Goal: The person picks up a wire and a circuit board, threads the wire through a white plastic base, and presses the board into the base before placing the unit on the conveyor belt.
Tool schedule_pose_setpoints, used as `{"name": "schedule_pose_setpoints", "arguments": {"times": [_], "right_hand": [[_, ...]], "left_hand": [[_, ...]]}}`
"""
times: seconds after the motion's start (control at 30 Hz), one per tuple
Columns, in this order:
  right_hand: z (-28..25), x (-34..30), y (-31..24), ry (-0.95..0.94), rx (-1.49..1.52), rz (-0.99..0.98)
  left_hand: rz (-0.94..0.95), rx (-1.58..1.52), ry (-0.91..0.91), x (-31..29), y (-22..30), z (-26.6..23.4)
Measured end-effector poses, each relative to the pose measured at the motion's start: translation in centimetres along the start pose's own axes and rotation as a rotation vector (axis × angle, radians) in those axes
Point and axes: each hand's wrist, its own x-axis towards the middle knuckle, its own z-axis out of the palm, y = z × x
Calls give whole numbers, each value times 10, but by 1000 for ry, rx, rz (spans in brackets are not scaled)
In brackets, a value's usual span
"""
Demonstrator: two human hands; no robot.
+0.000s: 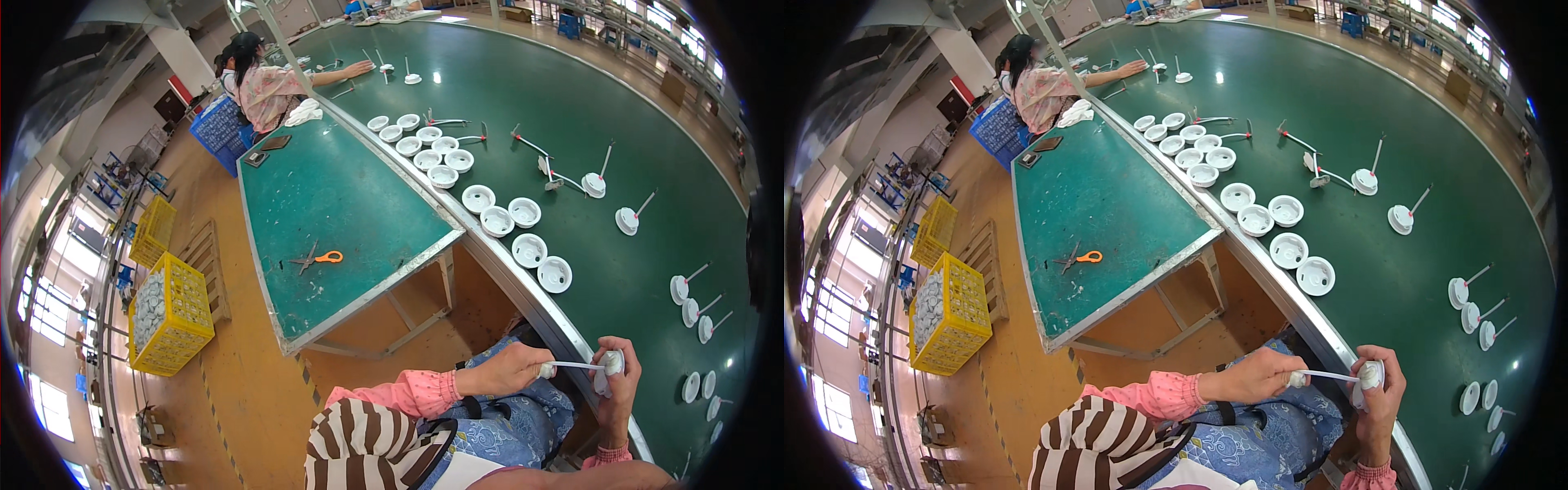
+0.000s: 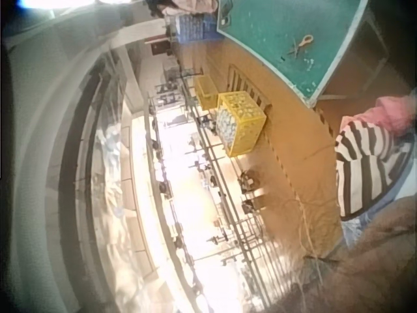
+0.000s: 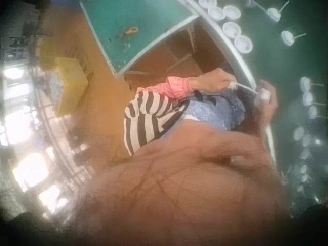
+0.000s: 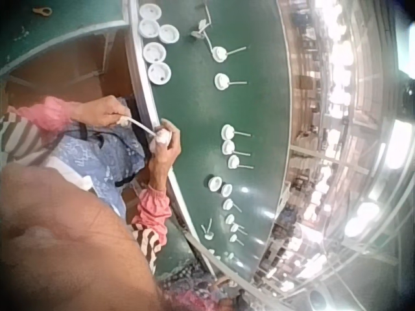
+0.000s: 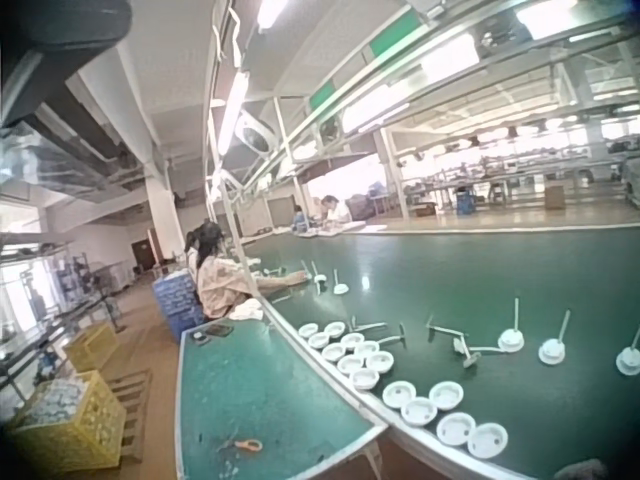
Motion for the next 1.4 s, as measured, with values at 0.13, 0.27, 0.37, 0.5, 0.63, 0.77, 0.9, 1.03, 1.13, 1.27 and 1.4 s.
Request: {"name": "schedule_pose_setpoints", "arguments": {"times": [0.13,0.27,0.37,0.5,0.63,0.77,0.9,1.03,1.13,1.27,1.4], "right_hand": [[0,-5,-3,8,25,35],[-7,0,4,27,-74,34],[-11,17,-6,-129,-42,134],[-53,2,7,105,-275,-92],[-99,-37,28,336,-51,-81],[-101,-78,37,476,12,57],[-92,-102,41,494,46,88],[-95,-107,42,554,69,123],[-101,-110,50,566,89,133],[-99,-93,55,489,112,126],[-90,-77,55,427,125,146]], "left_hand": [[199,197,32,-2,-6,0],[177,143,-3,0,5,-7],[-127,15,-77,2,23,-21],[-23,79,-29,57,42,-4],[206,379,-25,139,59,13],[444,692,-33,249,34,29],[338,935,10,324,23,50],[368,769,134,331,28,64],[359,848,159,323,23,30],[193,1306,312,320,-17,-68],[46,1590,383,311,-54,-126]]}}
